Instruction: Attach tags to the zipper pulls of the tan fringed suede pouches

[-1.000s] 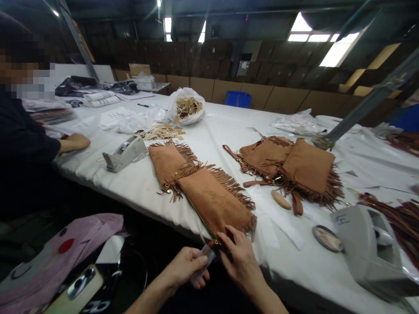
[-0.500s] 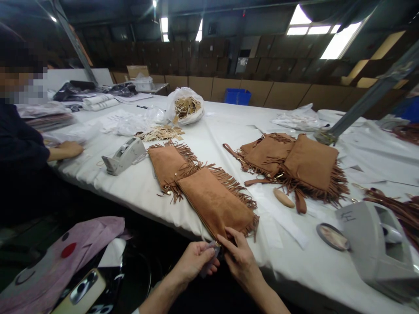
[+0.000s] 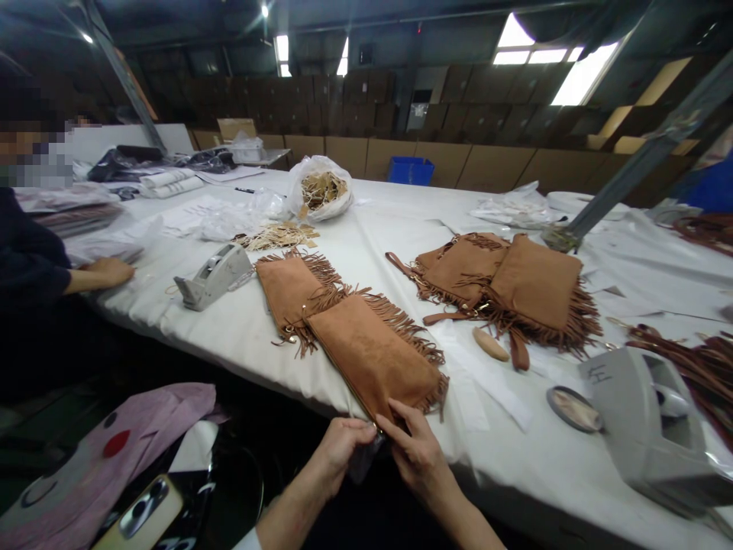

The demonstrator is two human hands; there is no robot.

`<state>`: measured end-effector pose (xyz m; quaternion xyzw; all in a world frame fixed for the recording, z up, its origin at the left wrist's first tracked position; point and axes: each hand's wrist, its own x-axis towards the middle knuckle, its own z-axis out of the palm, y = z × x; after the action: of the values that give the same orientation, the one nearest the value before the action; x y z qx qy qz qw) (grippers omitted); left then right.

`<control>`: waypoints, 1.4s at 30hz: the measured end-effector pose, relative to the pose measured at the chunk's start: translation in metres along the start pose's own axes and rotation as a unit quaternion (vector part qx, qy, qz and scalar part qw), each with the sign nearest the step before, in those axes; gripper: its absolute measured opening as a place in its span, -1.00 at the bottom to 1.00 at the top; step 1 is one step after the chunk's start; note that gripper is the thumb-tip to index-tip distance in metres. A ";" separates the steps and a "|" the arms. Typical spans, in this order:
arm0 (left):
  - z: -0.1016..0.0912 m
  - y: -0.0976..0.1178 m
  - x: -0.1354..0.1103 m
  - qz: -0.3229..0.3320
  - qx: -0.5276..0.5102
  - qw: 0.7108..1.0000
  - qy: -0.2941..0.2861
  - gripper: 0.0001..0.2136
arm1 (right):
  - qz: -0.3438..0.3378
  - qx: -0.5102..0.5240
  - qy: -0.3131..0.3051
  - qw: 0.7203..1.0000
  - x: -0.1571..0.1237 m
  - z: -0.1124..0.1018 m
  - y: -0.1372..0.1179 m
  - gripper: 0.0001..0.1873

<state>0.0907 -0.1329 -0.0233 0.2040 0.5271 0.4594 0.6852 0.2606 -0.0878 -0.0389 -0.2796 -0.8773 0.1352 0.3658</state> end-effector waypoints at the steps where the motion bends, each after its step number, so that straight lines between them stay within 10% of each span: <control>1: 0.001 -0.003 0.000 0.003 -0.013 1.000 0.009 -0.64 | 0.002 0.000 0.001 1.000 0.000 0.000 0.000 -0.49; 9: 0.002 -0.012 0.000 0.092 0.004 0.988 0.124 -0.59 | 0.043 0.022 0.018 0.999 0.002 -0.014 -0.016 -0.56; 13: 0.004 -0.007 -0.001 0.136 0.088 0.975 0.149 -0.56 | 0.218 0.130 0.059 0.966 -0.012 -0.012 -0.045 -0.81; 17: 0.001 -0.006 -0.003 0.152 0.145 0.967 0.143 -0.58 | 0.523 0.382 0.037 0.761 -0.016 0.014 -0.062 -0.63; 20: -0.002 -0.005 -0.006 0.165 0.205 0.956 0.133 -0.63 | 0.594 0.543 0.076 0.588 0.000 0.030 -0.065 -0.54; 22: -0.004 -0.002 -0.008 0.180 0.257 0.940 0.134 -0.66 | 0.591 0.593 0.109 0.536 0.012 0.034 -0.066 -0.56; 29: -0.009 -0.007 -0.016 0.183 0.278 0.925 0.187 -0.69 | 0.593 0.622 0.147 0.490 0.022 0.034 -0.067 -0.66; 35: -0.019 -0.019 -0.016 0.081 0.121 0.988 0.045 -0.53 | 0.606 0.602 0.161 0.495 0.019 0.039 -0.065 -0.70; 42: -0.014 -0.017 -0.015 0.091 0.086 0.991 0.056 -0.54 | 0.607 0.607 0.122 0.498 0.024 0.028 -0.067 -0.71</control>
<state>0.0852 -0.1570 -0.0332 0.2833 0.5810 0.4838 0.5900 0.2006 -0.1285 -0.0159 -0.4665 -0.1401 0.7879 0.3767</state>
